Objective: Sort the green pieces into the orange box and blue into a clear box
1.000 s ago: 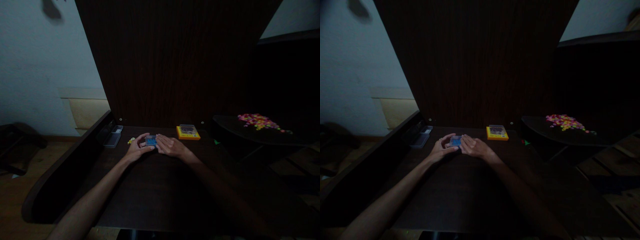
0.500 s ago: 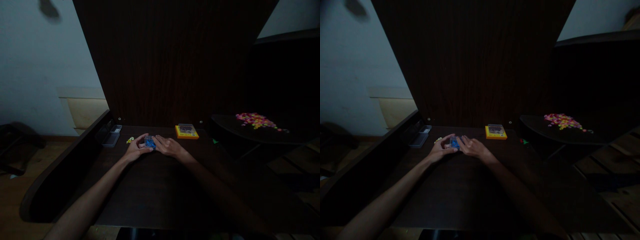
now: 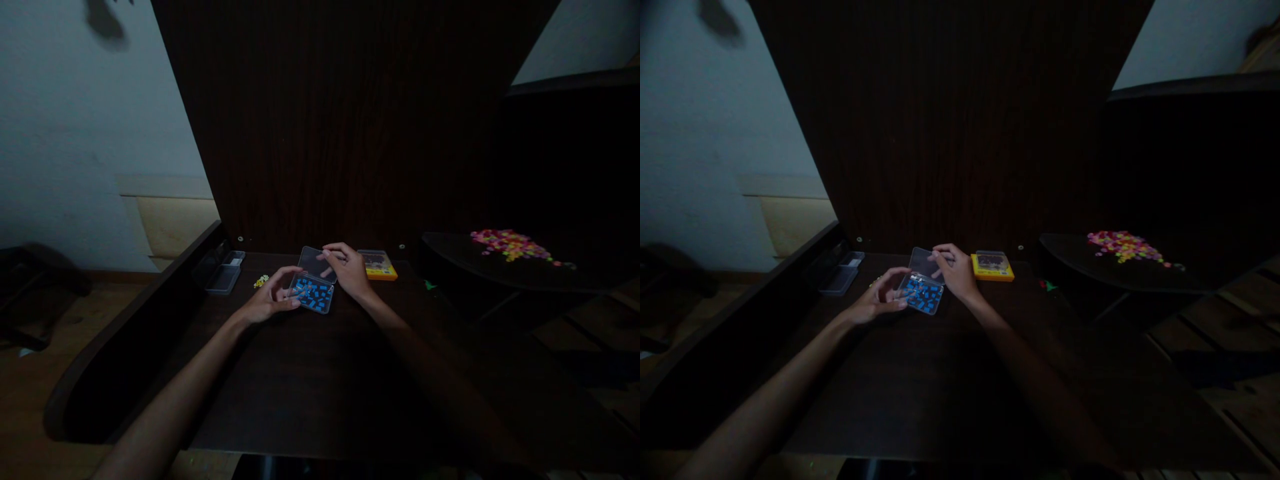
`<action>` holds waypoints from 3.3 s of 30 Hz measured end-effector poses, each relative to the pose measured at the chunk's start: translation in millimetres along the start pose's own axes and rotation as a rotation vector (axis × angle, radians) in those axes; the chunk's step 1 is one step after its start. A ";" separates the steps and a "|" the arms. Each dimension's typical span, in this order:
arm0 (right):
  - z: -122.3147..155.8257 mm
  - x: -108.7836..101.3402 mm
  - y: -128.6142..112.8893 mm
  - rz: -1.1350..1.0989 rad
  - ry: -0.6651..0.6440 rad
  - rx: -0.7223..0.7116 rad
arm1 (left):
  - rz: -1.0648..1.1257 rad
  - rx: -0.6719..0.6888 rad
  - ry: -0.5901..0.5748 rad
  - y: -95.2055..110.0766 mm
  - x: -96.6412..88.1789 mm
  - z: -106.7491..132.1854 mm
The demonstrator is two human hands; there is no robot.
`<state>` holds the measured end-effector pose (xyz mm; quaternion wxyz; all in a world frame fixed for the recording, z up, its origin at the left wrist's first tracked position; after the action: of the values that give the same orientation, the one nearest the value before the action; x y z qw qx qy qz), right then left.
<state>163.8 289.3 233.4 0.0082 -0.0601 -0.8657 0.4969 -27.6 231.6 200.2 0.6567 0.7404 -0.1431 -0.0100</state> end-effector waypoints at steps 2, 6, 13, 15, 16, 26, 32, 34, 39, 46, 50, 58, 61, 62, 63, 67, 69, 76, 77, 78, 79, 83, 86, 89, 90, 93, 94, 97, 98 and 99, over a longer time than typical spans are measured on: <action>-8.5 11.4 8.2 -0.074 -0.011 0.105 | -0.052 -0.016 -0.003 6.4 -6.0 0.4; -24.5 47.5 23.7 -0.141 -0.035 0.212 | -0.148 0.040 0.119 19.3 -34.0 -2.9; -8.6 115.6 68.7 -0.007 -0.019 0.352 | -0.429 0.259 0.479 33.5 -101.9 -1.3; 3.7 130.3 77.3 0.071 -0.107 0.289 | -0.548 0.329 0.545 33.9 -114.3 0.2; 8.9 135.7 79.0 0.103 -0.134 0.224 | -0.621 0.354 0.567 33.5 -118.5 0.7; 24.9 148.8 67.6 0.296 -0.350 -0.110 | -1.085 0.464 0.474 27.7 -111.2 1.5; 27.8 149.8 67.4 0.334 -0.415 -0.134 | -1.140 0.496 0.367 23.7 -103.8 0.4; 28.5 151.2 67.6 0.355 -0.431 -0.150 | -1.183 0.507 0.334 24.9 -98.9 0.4; 28.3 153.4 68.3 0.358 -0.460 -0.175 | -1.217 0.534 0.262 27.8 -88.5 1.2; 29.4 154.0 69.0 0.415 -0.472 -0.196 | -1.258 0.557 0.243 23.7 -90.7 0.9; 30.5 153.8 66.8 0.456 -0.497 -0.202 | -1.259 0.563 0.228 22.3 -90.8 0.0; 29.8 153.5 64.0 0.475 -0.515 -0.214 | -1.282 0.566 0.228 27.5 -83.5 2.4; 30.0 152.6 62.7 0.457 -0.498 -0.204 | -1.301 0.582 0.229 29.9 -81.7 3.6; 30.2 152.3 62.2 0.451 -0.495 -0.203 | -1.308 0.588 0.233 30.3 -81.7 3.8; 30.6 152.1 61.9 0.448 -0.496 -0.205 | -1.315 0.592 0.236 30.4 -81.8 3.8; 31.6 152.5 62.3 0.478 -0.518 -0.212 | -1.360 0.612 0.235 28.9 -82.9 3.0; 31.4 152.7 62.9 0.487 -0.520 -0.213 | -1.386 0.618 0.237 28.3 -83.4 2.8; 31.3 151.7 59.9 0.475 -0.533 -0.221 | -1.399 0.626 0.238 30.1 -81.9 3.3; 31.5 151.4 59.3 0.473 -0.537 -0.219 | -1.392 0.626 0.242 30.3 -82.1 3.4; 31.7 151.2 58.9 0.471 -0.538 -0.214 | -1.383 0.626 0.246 30.4 -82.5 3.4; 31.7 150.9 58.8 0.466 -0.532 -0.206 | -1.373 0.627 0.257 30.7 -83.2 3.6; 30.8 150.2 60.3 0.409 -0.478 -0.192 | -1.324 0.631 0.326 33.6 -86.4 4.3; 30.3 148.8 60.6 0.333 -0.418 -0.232 | -1.225 0.632 0.421 36.1 -88.8 4.1; 30.2 145.0 58.6 0.310 -0.344 -0.289 | -0.981 0.590 0.520 33.1 -93.0 1.1; 30.2 143.5 57.5 0.318 -0.319 -0.308 | -0.869 0.564 0.538 30.4 -94.4 -0.6; 29.0 138.0 54.6 0.370 -0.218 -0.344 | -0.596 0.499 0.570 21.3 -95.2 -6.5; 28.1 136.1 54.2 0.388 -0.180 -0.350 | -0.548 0.492 0.591 19.1 -94.0 -7.9; 24.6 131.2 55.2 0.439 -0.101 -0.369 | -0.503 0.449 0.678 15.2 -87.4 -9.5; 23.3 129.9 56.2 0.461 -0.089 -0.377 | -0.514 0.419 0.720 14.6 -85.4 -9.1; 22.1 128.9 57.3 0.490 -0.083 -0.387 | -0.546 0.390 0.775 14.5 -84.1 -8.1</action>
<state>39.7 313.4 167.1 -0.1587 -0.2470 -0.9035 0.3123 -109.5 257.1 200.9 0.4847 0.8087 0.3104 0.1211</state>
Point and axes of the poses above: each hand's wrist, its own z-axis away from the middle knuckle, its own x-axis out of the palm, y = z × x, the point moved 3 cm from there along -z, towards the middle knuckle, and after that the axes turned 14 degrees about y, right-handed, at the moved point
